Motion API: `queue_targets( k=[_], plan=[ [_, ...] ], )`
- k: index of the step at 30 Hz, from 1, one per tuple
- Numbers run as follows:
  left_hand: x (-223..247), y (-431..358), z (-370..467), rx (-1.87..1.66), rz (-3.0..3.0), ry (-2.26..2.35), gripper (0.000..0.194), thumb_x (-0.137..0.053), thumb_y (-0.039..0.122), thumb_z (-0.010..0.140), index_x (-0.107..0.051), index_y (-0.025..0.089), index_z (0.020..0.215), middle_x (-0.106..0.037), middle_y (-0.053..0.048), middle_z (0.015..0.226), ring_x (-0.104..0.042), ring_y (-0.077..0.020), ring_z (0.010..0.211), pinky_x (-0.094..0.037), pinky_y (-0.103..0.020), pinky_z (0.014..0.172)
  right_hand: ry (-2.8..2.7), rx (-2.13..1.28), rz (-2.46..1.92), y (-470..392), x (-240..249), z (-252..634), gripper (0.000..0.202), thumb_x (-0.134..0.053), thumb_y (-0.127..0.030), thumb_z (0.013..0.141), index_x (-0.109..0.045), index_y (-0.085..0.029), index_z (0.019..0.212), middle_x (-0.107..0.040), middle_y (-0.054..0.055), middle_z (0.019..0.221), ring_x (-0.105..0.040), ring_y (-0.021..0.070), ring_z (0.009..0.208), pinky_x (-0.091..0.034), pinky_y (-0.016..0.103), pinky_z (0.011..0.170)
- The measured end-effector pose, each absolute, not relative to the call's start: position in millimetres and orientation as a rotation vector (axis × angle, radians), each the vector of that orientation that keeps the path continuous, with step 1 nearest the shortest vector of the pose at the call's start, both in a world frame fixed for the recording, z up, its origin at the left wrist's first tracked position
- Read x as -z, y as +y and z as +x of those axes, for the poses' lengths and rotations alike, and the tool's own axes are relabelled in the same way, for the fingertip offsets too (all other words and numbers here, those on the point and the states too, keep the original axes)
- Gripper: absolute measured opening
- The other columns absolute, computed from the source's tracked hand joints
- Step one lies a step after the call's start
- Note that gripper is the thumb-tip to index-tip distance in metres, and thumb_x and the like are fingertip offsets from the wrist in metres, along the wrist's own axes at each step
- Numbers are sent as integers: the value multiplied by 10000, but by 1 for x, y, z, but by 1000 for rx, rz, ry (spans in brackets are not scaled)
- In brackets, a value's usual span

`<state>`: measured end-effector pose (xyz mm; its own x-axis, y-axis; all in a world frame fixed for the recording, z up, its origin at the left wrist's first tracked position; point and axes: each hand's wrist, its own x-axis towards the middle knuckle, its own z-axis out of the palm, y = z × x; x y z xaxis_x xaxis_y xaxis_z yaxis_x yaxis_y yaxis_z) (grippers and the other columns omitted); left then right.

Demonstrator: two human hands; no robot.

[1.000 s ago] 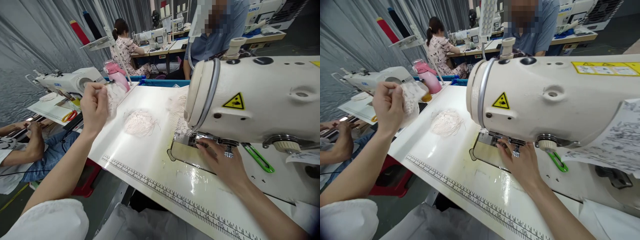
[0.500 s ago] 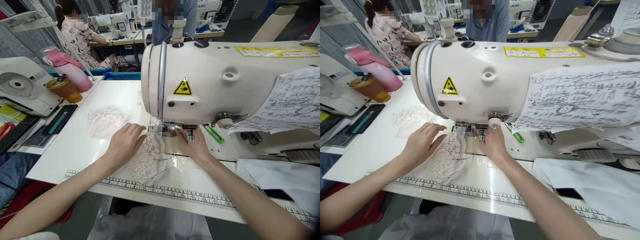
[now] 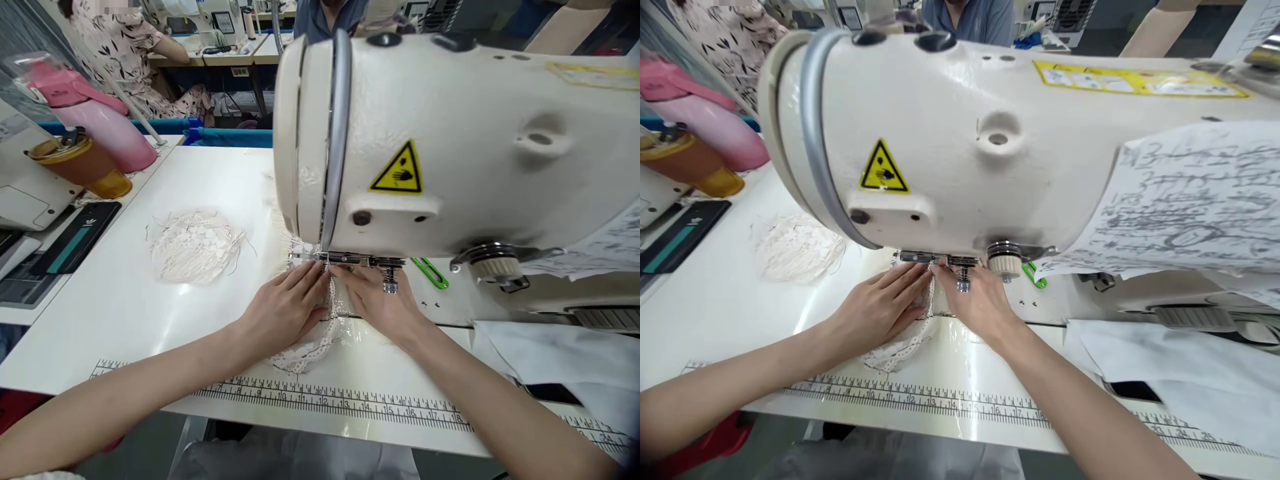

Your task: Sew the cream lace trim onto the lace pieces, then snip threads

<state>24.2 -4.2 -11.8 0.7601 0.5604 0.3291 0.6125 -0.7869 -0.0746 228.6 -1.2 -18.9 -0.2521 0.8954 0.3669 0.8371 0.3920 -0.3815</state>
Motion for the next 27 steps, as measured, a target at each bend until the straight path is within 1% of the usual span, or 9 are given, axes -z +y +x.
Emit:
queue_targets(
  k=[4, 8, 13, 18, 23, 27],
  plan=[
    [12, -3, 24, 466, -2776, -948, 448, -417, 363, 998, -544, 52, 1294, -571, -163, 1322, -552, -279, 1237, -531, -406, 978, -2133, -154, -1475, 0, 31, 231, 238, -471, -334, 949, -684, -339, 1054, -721, 22, 907, -663, 220, 905, -559, 405, 808],
    [13, -3, 25, 477, -2748, -956, 440, -429, 358, 996, -551, 48, 1284, -583, -159, 1310, -561, -274, 1227, -534, -402, 968, -2131, -96, -1396, -1, 35, 232, 229, -489, -301, 941, -675, -299, 1076, -700, 29, 832, -653, 213, 893, -531, 422, 905],
    [13, -3, 26, 520, -2711, -940, 438, -441, 353, 991, -571, 27, 1253, -599, -172, 1286, -578, -282, 1205, -542, -396, 947, -2126, -46, -1295, 1, 32, 230, 215, -498, -244, 929, -669, -289, 1052, -694, 31, 870, -642, 207, 912, -540, 392, 888],
    [12, -3, 26, 518, -2718, -959, 438, -444, 353, 989, -562, 33, 1265, -596, -172, 1293, -570, -286, 1213, -546, -403, 938, -2092, 24, -1209, 3, 34, 229, 203, -491, -266, 934, -659, -309, 1038, -690, 34, 888, -627, 223, 947, -527, 440, 906],
    [13, -3, 27, 521, -2735, -982, 438, -447, 354, 988, -552, 42, 1277, -595, -172, 1294, -572, -289, 1210, -552, -410, 929, -2105, 77, -1144, 6, 36, 228, 230, -450, -292, 955, -643, -308, 1079, -686, 43, 864, -626, 227, 934, -490, 479, 943],
    [15, -3, 26, 536, -2737, -979, 441, -449, 358, 987, -548, 45, 1281, -588, -177, 1302, -569, -290, 1214, -545, -420, 943, -2122, 95, -1136, 5, 35, 228, 261, -446, -288, 958, -626, -315, 1145, -693, 53, 892, -629, 222, 905, -487, 453, 936]
  ],
)
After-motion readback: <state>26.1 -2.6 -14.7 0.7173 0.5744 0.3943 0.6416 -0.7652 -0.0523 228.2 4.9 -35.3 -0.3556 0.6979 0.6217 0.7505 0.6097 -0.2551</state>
